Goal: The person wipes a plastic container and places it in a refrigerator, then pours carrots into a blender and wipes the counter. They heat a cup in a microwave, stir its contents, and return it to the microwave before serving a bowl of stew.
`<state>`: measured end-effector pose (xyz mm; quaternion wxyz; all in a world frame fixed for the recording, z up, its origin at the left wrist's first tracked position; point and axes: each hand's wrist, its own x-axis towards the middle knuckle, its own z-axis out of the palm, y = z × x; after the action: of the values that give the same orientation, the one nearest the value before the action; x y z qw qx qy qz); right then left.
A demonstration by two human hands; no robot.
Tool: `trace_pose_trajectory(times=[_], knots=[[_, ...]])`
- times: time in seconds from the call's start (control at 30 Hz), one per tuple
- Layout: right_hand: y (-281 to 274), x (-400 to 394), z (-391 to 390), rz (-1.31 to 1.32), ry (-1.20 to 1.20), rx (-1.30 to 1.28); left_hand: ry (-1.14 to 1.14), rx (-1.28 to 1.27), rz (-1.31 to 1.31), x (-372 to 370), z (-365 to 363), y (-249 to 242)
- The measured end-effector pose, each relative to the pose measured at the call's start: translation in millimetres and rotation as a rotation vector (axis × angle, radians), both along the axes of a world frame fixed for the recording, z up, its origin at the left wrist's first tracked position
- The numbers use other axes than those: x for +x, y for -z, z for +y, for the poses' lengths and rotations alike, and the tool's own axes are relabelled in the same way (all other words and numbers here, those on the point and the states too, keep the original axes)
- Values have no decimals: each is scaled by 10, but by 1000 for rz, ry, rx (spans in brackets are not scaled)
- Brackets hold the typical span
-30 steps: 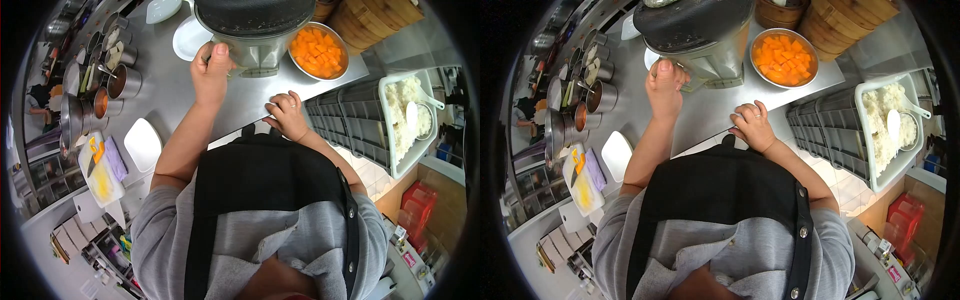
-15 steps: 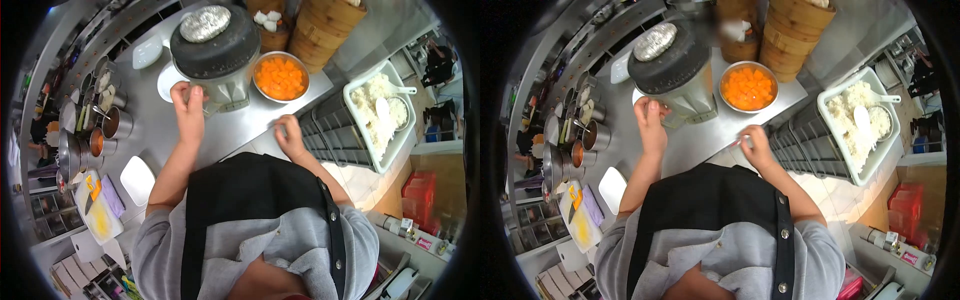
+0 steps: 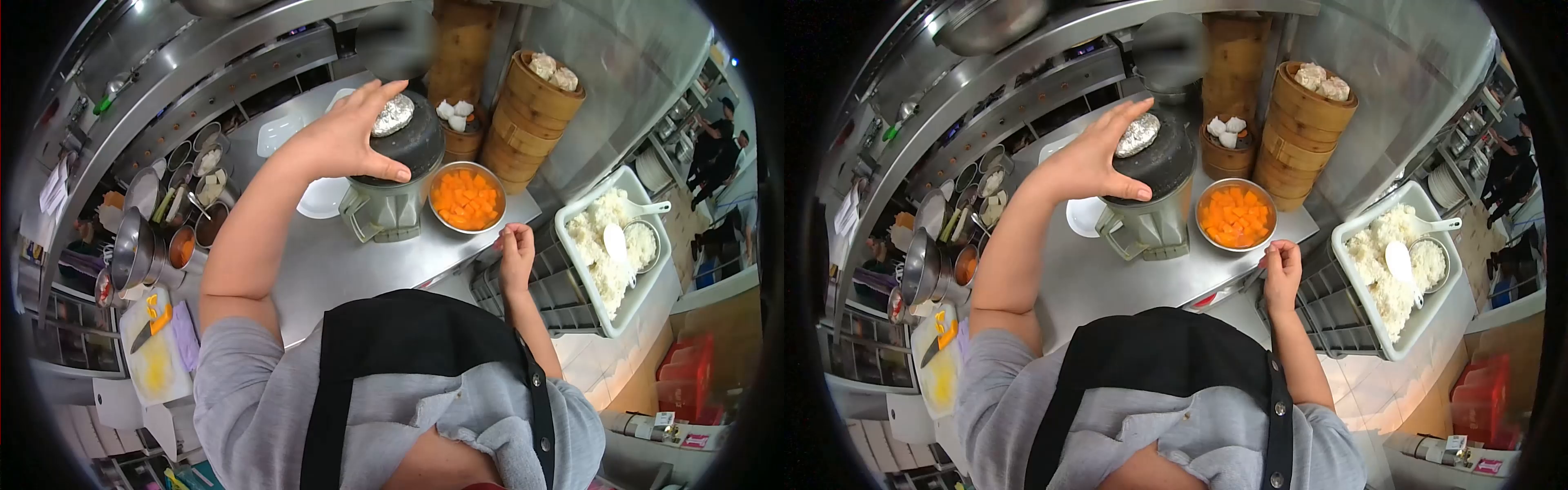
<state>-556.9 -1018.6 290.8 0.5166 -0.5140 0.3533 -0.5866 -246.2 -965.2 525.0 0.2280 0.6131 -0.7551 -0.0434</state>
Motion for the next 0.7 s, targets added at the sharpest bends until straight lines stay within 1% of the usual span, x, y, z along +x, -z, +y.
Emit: trace_pose_trajectory(times=[0.03,0.13,0.23,0.3,0.4,0.43,0.57,0.6,0.63,0.67,0.7], knots=[[-32,16,12,9,-16,8,53,1,69,4,-27,1],[-80,35,72,18,-38,42,47,-46,174,-43,13,45],[-92,11,29,37,-23,54,20,-155,241,-41,4,122],[-83,-7,-4,21,-20,61,0,-171,465,8,-18,112],[-111,16,-34,5,-24,64,64,-225,786,84,65,5],[-133,26,-38,3,-19,59,76,-242,844,106,145,-38],[-164,-8,-101,0,2,33,-50,-443,730,247,676,-80],[-147,-47,-138,0,7,27,-118,-438,734,213,867,-95],[-137,-80,-165,-3,12,33,-254,-447,599,236,1066,-76],[-135,-114,-200,-7,19,41,-307,-421,590,291,1211,26],[-129,-153,-242,-12,27,46,-392,-394,486,403,1336,197]])
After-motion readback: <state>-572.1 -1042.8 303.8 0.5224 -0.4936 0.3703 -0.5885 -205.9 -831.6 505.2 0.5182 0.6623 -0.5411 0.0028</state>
